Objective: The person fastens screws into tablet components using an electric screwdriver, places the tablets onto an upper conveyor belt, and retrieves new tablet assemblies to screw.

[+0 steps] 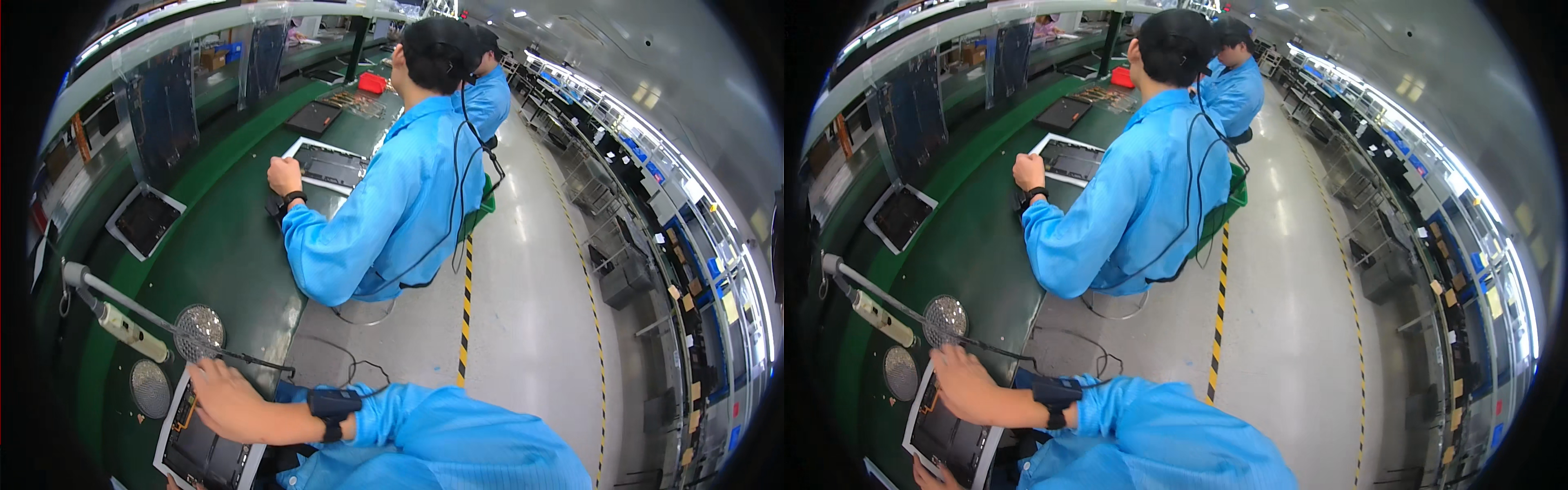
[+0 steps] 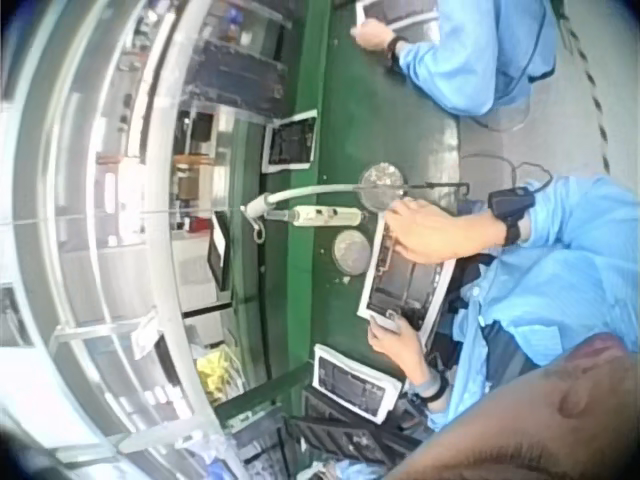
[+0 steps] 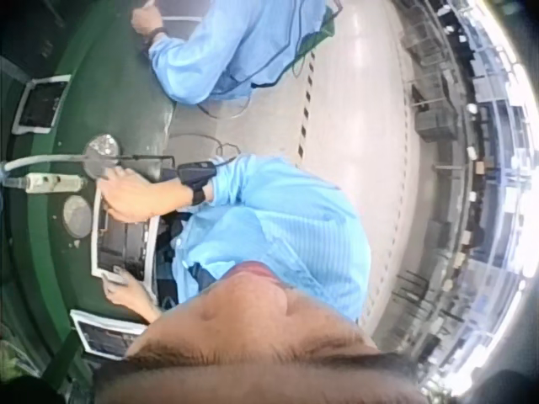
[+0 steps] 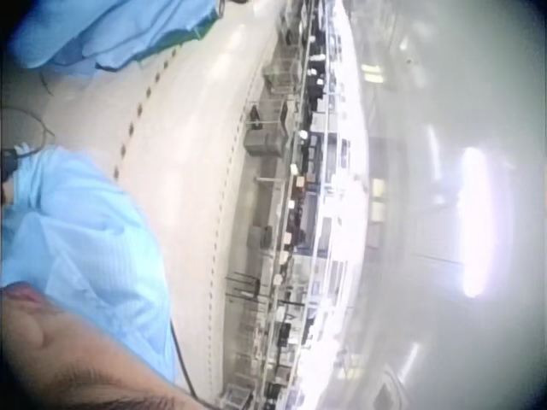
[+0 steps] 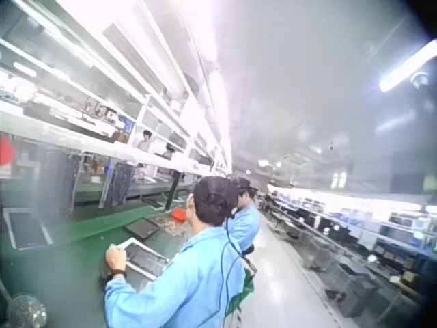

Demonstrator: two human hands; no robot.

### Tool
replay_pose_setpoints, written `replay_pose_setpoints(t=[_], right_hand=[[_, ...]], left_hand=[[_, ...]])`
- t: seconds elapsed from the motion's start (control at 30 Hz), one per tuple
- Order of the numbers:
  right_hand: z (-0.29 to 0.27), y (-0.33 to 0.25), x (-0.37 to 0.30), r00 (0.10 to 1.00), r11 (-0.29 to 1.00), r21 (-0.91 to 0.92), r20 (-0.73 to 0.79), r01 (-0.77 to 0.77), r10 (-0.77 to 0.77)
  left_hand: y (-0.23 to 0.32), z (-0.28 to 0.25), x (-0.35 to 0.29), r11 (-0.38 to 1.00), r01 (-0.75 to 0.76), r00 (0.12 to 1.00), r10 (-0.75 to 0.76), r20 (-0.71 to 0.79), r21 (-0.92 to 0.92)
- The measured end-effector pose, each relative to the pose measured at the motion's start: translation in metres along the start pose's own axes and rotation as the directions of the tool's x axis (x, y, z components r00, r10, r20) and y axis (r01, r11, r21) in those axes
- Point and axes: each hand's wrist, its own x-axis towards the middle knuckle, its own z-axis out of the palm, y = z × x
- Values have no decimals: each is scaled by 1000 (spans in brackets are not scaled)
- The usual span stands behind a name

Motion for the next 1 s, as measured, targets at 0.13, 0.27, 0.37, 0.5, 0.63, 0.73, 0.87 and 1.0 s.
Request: replay_pose_setpoints(t=[0.13, 0.27, 0.37, 0.5, 0.63, 0.73, 0.87, 1.0], right_hand=[[2, 28, -26, 967, 944, -283, 137, -170, 215], [-1, 38, -16, 955, 960, -209, 195, -184, 226], [5, 49, -8, 931, 964, -194, 280, -184, 234], [16, 68, -2, 926, 971, -221, 339, -94, 167], [13, 71, -8, 959, 964, -265, 280, 36, 41], [2, 67, 2, 977, 954, -251, 177, 164, -121], [2, 71, 7, 971, 977, -174, 221, 126, -86], [-5, 82, 16, 947, 952, -182, 255, 248, -198]], left_hand=[[20, -7, 2, 967, 212, 975, -200, 93, -142], [1, 5, 8, 931, 327, 944, -312, 111, -164], [-6, 13, 11, 847, 437, 899, -399, 179, -303], [-15, 21, 11, 842, 471, 882, -441, 168, -262], [-14, 30, 14, 861, 471, 882, -459, 106, -193], [-32, 44, 1, 888, 304, 938, -343, -54, -345], [-43, 58, -5, 861, 273, 928, -354, -120, -430], [-30, 54, 3, 857, 273, 941, -333, -65, -436]])
